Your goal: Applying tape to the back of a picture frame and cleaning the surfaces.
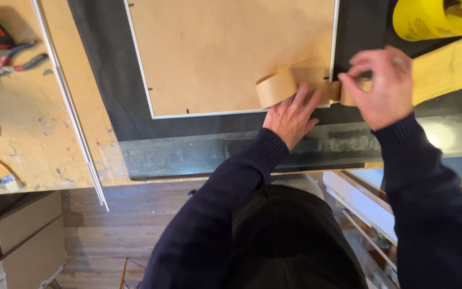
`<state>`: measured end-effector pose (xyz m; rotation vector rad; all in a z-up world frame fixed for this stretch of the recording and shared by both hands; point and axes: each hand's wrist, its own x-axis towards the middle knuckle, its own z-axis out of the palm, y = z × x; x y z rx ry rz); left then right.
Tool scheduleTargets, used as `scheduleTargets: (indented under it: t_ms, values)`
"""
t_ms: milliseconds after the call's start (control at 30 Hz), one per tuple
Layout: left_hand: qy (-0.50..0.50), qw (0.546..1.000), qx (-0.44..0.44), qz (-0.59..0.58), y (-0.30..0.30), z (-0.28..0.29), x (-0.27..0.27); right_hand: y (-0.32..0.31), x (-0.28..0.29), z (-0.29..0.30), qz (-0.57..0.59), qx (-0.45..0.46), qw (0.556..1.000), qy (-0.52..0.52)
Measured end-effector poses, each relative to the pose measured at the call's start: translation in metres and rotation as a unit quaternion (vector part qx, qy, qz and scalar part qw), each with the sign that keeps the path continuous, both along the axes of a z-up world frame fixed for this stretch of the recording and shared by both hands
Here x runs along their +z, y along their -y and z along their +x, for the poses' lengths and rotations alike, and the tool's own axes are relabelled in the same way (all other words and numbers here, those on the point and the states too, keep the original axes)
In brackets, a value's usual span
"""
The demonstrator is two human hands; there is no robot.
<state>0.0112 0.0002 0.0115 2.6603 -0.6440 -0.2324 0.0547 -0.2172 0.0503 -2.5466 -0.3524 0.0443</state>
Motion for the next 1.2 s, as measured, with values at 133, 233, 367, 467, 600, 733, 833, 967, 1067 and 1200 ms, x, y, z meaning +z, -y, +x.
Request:
scheduleTargets:
  t_ms: [133,233,367,467,600,733,833,967,1067,1200]
  values:
    - [-0.038,0.994,0.04,-0.091,0.011,0.004,-0.012,0.002,0.009,-0.032,0.022,-0.16,0.987,-0.021]
    - [-0.057,0.989,0.055,-0.124,0.022,0.019,-0.007,-0.001,0.003,-0.041,0.046,-0.165,0.985,-0.012]
    - [-0.085,0.987,0.026,-0.136,0.03,0.032,-0.009,-0.002,-0.014,-0.046,0.151,-0.243,0.954,-0.093]
    - [-0.079,0.987,-0.005,-0.137,0.035,0.042,-0.01,0.003,-0.026,-0.051,0.216,-0.264,0.932,-0.123]
    - [-0.067,0.994,-0.051,-0.065,0.047,0.057,-0.011,0.013,-0.035,-0.054,0.255,-0.282,0.913,-0.151]
    - [-0.067,0.996,-0.051,-0.033,0.053,0.064,0.0,0.02,-0.038,-0.058,0.301,-0.262,0.909,-0.117]
    - [-0.099,0.992,-0.024,-0.076,0.055,0.066,0.0,0.026,-0.034,-0.055,0.305,-0.27,0.906,-0.113]
    - [-0.206,0.972,0.004,-0.115,0.05,0.057,-0.014,0.037,-0.035,-0.05,0.351,-0.25,0.895,-0.113]
    - [-0.277,0.942,0.047,-0.185,0.042,0.036,-0.015,0.042,-0.028,-0.042,0.396,-0.212,0.883,-0.134]
    - [-0.331,0.862,0.158,-0.35,0.039,-0.017,0.016,0.047,-0.034,-0.038,0.446,-0.141,0.869,-0.16]
